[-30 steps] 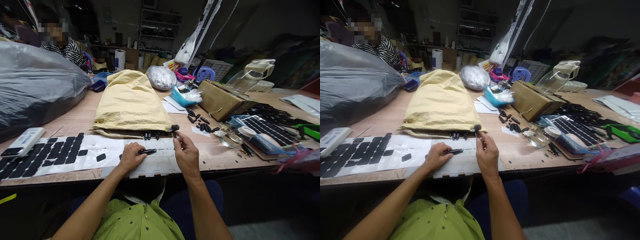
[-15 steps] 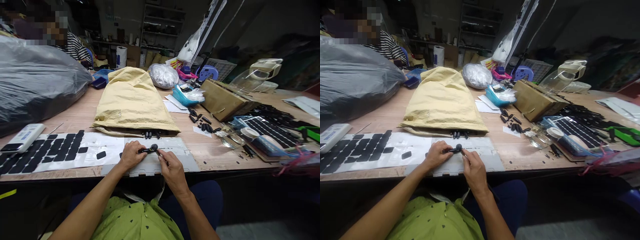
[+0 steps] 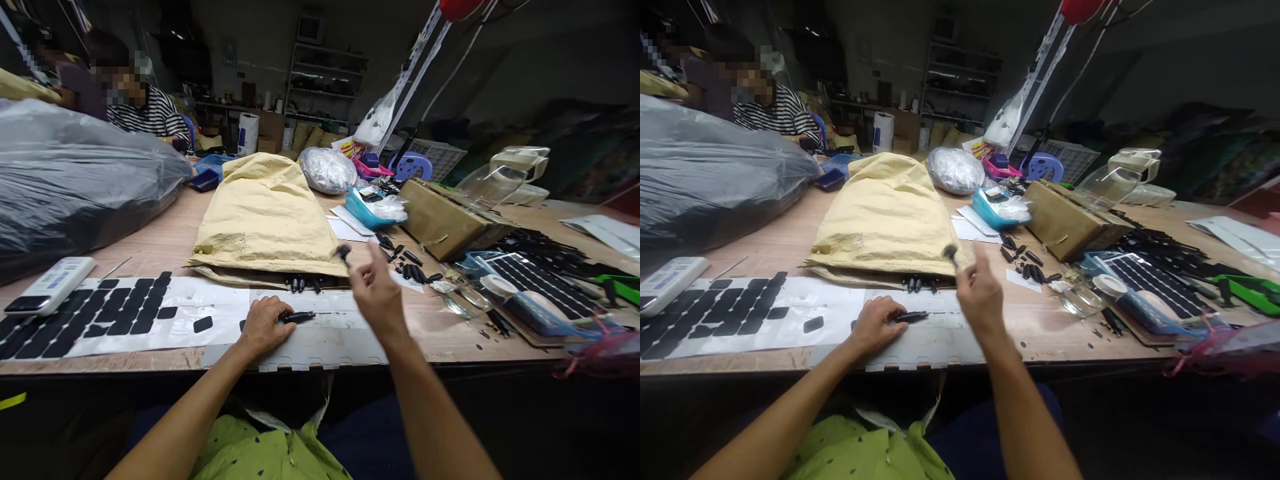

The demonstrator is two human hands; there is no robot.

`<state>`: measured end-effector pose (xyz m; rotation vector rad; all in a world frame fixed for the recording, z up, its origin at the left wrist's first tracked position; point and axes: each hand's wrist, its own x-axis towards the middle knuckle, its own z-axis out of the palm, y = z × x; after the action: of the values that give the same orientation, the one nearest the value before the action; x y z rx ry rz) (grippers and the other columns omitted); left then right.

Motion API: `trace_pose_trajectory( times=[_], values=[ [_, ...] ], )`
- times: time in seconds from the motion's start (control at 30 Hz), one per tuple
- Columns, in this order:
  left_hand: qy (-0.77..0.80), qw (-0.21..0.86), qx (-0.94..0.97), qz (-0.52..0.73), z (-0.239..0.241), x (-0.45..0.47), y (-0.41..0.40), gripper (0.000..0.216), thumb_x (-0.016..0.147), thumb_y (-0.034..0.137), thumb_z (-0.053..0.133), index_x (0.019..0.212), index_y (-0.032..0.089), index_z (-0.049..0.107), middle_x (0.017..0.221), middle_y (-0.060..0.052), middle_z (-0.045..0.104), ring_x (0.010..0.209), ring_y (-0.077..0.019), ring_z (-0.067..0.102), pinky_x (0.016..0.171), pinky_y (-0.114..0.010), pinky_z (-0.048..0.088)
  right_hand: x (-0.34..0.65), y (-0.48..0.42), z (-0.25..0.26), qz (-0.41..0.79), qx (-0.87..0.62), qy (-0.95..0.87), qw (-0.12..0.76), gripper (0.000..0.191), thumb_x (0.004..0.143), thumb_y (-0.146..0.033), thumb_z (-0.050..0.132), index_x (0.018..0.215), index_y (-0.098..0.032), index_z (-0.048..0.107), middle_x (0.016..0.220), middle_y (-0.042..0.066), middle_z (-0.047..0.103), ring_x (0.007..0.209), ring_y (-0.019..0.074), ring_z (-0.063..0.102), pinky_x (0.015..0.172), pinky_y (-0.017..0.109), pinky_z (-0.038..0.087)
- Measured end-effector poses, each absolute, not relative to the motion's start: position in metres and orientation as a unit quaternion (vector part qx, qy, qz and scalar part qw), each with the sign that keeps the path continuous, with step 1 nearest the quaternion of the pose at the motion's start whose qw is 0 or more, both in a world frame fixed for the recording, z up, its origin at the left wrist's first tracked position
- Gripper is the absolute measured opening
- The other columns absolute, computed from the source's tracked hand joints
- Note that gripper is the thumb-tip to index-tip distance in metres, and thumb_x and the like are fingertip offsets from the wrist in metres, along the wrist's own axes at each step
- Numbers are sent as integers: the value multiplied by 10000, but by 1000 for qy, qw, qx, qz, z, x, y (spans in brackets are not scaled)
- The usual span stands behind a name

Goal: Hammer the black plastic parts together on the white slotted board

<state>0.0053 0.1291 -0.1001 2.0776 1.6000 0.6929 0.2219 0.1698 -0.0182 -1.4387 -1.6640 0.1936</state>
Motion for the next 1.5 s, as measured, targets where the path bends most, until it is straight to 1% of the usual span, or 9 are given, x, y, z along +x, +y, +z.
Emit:
trace_pose_trajectory(
  times=[0.1, 0.17, 0.2, 0.3, 0.47, 0.77, 1.1, 1.3, 1.5],
  values=[
    [571, 208, 757, 239, -100, 5, 130, 170, 782, 306, 696, 934, 235, 717, 848, -16, 655, 871, -206, 561, 800, -351, 374, 247, 230, 44, 48, -598, -628, 496, 921, 789, -230, 649, 1557, -161, 146, 778, 11, 663, 571, 106, 522, 564, 274, 454],
    [573, 207, 757, 236, -99, 4, 130, 168, 791, 316, 695, 932, 229, 720, 852, -18, 655, 873, -206, 561, 803, -352, 373, 256, 253, 69, 81, -596, -603, 523, 848, 866, -239, 523, 1561, -123, 52, 783, 27, 667, 542, 67, 519, 570, 257, 420],
    [576, 208, 755, 235, -99, 4, 131, 167, 794, 316, 694, 934, 228, 722, 850, -18, 655, 872, -205, 561, 802, -351, 373, 257, 257, 73, 103, -587, -598, 536, 777, 899, -252, 448, 1560, -125, 60, 782, 26, 658, 532, 47, 522, 569, 242, 401],
    [575, 216, 754, 233, -99, 4, 131, 158, 797, 303, 693, 934, 232, 726, 845, -14, 653, 869, -201, 561, 795, -342, 371, 247, 241, 54, 206, -536, -589, 568, 771, 812, -292, 620, 1510, -186, 311, 742, 0, 620, 494, 84, 502, 427, 201, 397],
    [570, 220, 758, 229, -98, 4, 131, 168, 796, 303, 692, 945, 233, 726, 866, -15, 653, 889, -202, 560, 807, -346, 367, 227, 182, -34, 375, -550, -543, 512, 496, 776, -427, 656, 1182, -142, 656, 614, -37, 535, 463, 72, 445, 353, 181, 366],
    [527, 235, 782, 236, -92, 2, 130, 132, 727, 285, 727, 845, 228, 738, 832, -3, 654, 860, -194, 547, 831, -357, 361, 234, 149, -97, 528, -578, -452, 429, 382, 691, -522, 685, 762, -150, 635, 587, -20, 560, 398, 68, 442, 325, 196, 333],
    [421, 394, 811, 103, -88, -10, 33, 170, 793, 272, 640, 935, 276, 734, 805, 31, 685, 701, -125, 603, 626, -245, 396, 238, 152, -101, 551, -552, -452, 433, 379, 708, -535, 686, 715, -171, 584, 612, -25, 553, 420, 60, 430, 345, 193, 335],
    [590, 323, 740, -3, -153, -25, 11, 328, 896, 336, 491, 1160, 238, 658, 1043, -79, 713, 1006, -254, 655, 847, -343, 475, 237, 150, -100, 549, -549, -459, 431, 358, 728, -522, 667, 707, -178, 571, 611, -32, 545, 420, 59, 429, 342, 191, 326],
    [664, 331, 665, -91, -177, -34, 11, 454, 920, 450, 426, 1260, 202, 597, 1377, -137, 568, 1307, -317, 497, 1036, -415, 414, 236, 150, -100, 546, -550, -461, 431, 355, 725, -525, 659, 716, -183, 565, 613, -34, 542, 420, 56, 421, 340, 187, 321]
  ],
)
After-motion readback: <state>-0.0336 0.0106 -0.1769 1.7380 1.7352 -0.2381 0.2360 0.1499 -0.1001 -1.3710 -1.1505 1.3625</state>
